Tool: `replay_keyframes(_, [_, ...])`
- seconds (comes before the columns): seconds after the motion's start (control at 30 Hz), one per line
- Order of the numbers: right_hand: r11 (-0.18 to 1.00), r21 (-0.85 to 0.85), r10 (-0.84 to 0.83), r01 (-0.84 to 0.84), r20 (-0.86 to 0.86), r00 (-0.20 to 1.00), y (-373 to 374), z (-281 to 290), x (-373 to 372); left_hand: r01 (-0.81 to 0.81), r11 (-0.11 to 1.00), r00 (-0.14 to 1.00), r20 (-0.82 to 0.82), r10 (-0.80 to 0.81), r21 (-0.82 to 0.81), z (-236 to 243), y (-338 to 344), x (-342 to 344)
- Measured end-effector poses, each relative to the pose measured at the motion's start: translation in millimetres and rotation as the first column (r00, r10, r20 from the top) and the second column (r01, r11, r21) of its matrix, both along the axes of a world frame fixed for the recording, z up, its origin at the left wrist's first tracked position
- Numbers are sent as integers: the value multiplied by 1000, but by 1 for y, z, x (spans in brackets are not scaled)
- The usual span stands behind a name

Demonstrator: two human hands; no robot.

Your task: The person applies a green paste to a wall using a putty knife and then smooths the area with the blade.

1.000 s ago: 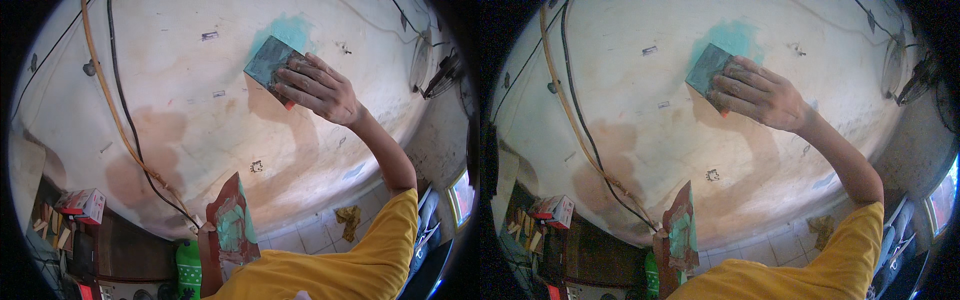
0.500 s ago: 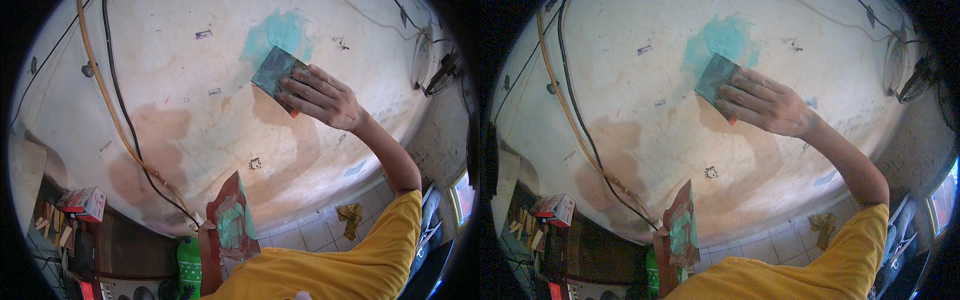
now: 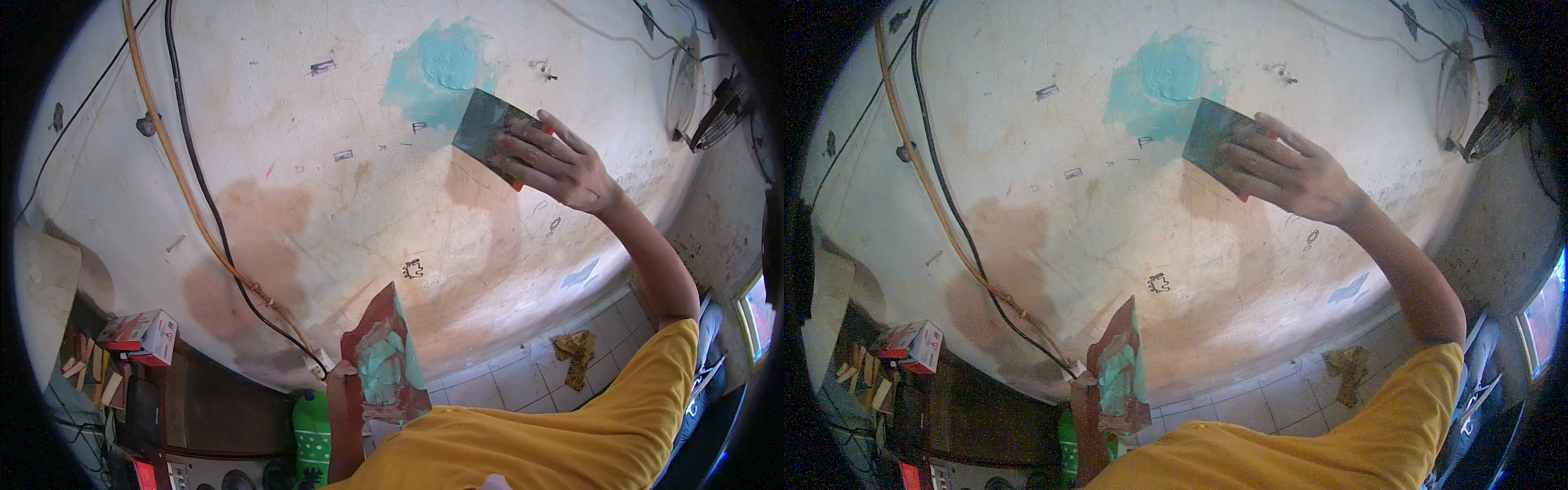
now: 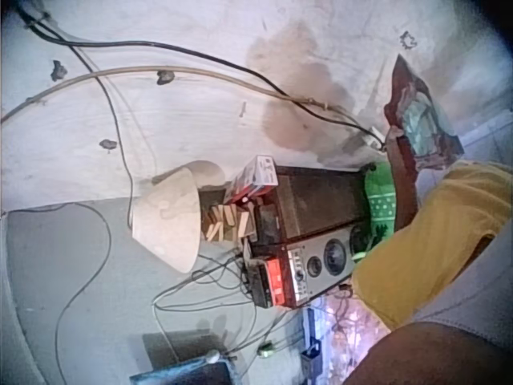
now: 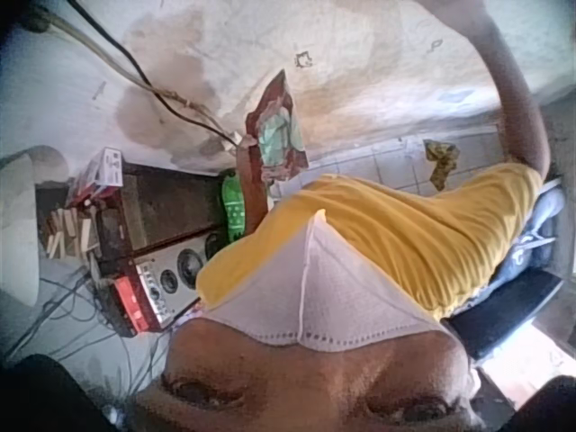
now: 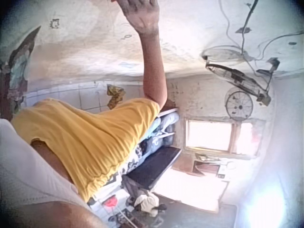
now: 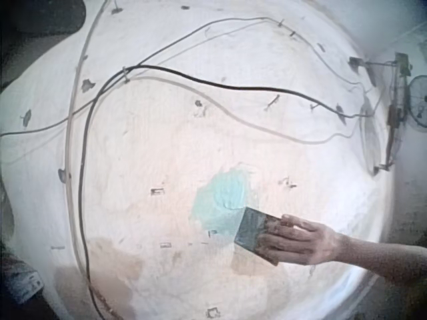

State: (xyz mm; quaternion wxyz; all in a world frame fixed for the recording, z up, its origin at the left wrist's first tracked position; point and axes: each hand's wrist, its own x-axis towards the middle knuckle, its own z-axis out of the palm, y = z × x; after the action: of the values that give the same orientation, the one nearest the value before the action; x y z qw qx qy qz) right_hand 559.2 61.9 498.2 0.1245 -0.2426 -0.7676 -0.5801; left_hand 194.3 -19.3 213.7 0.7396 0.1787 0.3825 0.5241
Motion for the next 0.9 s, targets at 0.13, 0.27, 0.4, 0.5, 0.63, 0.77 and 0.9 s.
replay_keyframes(0.13, [997,49,68,-66,-47,997,-23,16,4,21,1000,1000,6,-21,-9,-5,-2,2])
replay_keyframes(0.27, [968,175,225,-179,-295,928,-48,30,-9,47,999,999,16,-47,-24,-8,0,0])
replay_keyframes(0.4, [953,204,299,-224,-752,588,-38,19,-19,80,996,997,3,-80,-48,-5,9,4])
replay_keyframes(0.5, [909,190,265,-372,-951,162,-20,1,-25,90,988,996,27,-88,-126,8,15,9])
replay_keyframes(0.63, [809,294,284,-509,-954,-100,3,-17,-19,180,983,972,149,-183,33,-35,22,-13])
replay_keyframes(0.77, [680,428,204,-596,-891,-406,31,-32,-23,180,981,981,81,-173,-76,-26,22,-20])
replay_keyframes(0.9, [653,486,151,-581,-835,-529,50,-45,-29,247,968,963,115,-242,-32,-28,24,-35])
